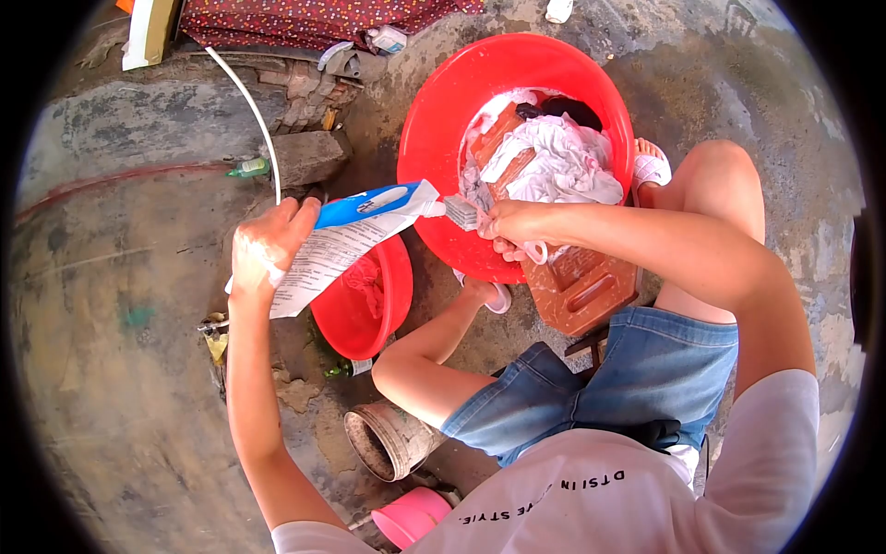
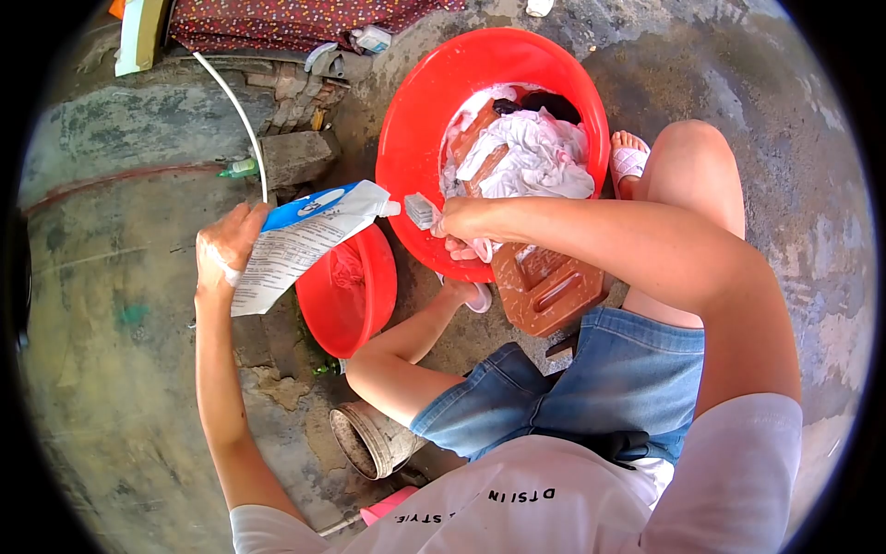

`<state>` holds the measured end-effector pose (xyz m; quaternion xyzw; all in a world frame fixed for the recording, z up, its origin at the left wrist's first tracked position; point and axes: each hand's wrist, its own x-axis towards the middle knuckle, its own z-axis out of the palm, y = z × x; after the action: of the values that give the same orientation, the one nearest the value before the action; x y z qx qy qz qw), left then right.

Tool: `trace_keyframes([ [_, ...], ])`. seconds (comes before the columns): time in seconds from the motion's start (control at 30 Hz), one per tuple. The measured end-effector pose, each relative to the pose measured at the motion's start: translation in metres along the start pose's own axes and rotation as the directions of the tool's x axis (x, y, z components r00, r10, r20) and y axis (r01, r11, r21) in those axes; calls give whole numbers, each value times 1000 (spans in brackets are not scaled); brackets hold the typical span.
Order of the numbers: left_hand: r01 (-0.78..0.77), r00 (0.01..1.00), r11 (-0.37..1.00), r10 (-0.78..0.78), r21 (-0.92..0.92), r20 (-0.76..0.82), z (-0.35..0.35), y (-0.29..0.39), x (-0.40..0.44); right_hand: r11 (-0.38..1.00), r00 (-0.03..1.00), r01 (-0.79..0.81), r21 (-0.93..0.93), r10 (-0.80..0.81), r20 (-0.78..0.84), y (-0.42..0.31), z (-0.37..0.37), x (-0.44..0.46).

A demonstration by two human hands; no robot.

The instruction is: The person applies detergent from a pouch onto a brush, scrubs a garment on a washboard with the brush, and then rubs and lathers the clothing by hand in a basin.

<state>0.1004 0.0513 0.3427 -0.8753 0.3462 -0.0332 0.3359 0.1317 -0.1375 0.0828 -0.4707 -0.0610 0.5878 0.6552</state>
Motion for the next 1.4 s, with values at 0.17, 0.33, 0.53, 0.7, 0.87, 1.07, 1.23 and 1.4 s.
trace_keyframes([
  [0.17, -12, 1000, 1000, 12, -15, -8, 3, 0, 4, 999, 999, 30, 39, -31, 27, 2, -2, 1],
  [0.33, 40, 999, 999, -40, -13, -18, 1, 4, 11, 999, 999, 32, -11, -32, 2, 7, -9, 2],
  [0.53, 8, 1000, 999, -7, -41, 8, 1, 11, 8, 998, 990, 65, 25, -67, 122, 11, -14, 15],
  [0.7, 160, 985, 987, -161, -20, -69, -5, 8, 4, 999, 999, 35, -3, -35, 20, 10, -16, 7],
  [0.87, 57, 998, 998, -56, -23, 39, 7, 12, 10, 997, 994, 36, -69, -28, 108, 6, -10, 8],
  [1.07, 112, 993, 992, -113, -54, -14, -9, 11, 10, 998, 997, 68, 11, -68, 19, 6, -18, 8],
  [1.23, 126, 992, 990, -125, -64, 15, 3, 11, 11, 995, 998, 64, -83, -61, 31, 5, -14, 1],
  [1.4, 119, 992, 991, -116, -65, 44, 1, 10, 6, 994, 986, 105, -6, -103, 133, 4, -16, 6],
])
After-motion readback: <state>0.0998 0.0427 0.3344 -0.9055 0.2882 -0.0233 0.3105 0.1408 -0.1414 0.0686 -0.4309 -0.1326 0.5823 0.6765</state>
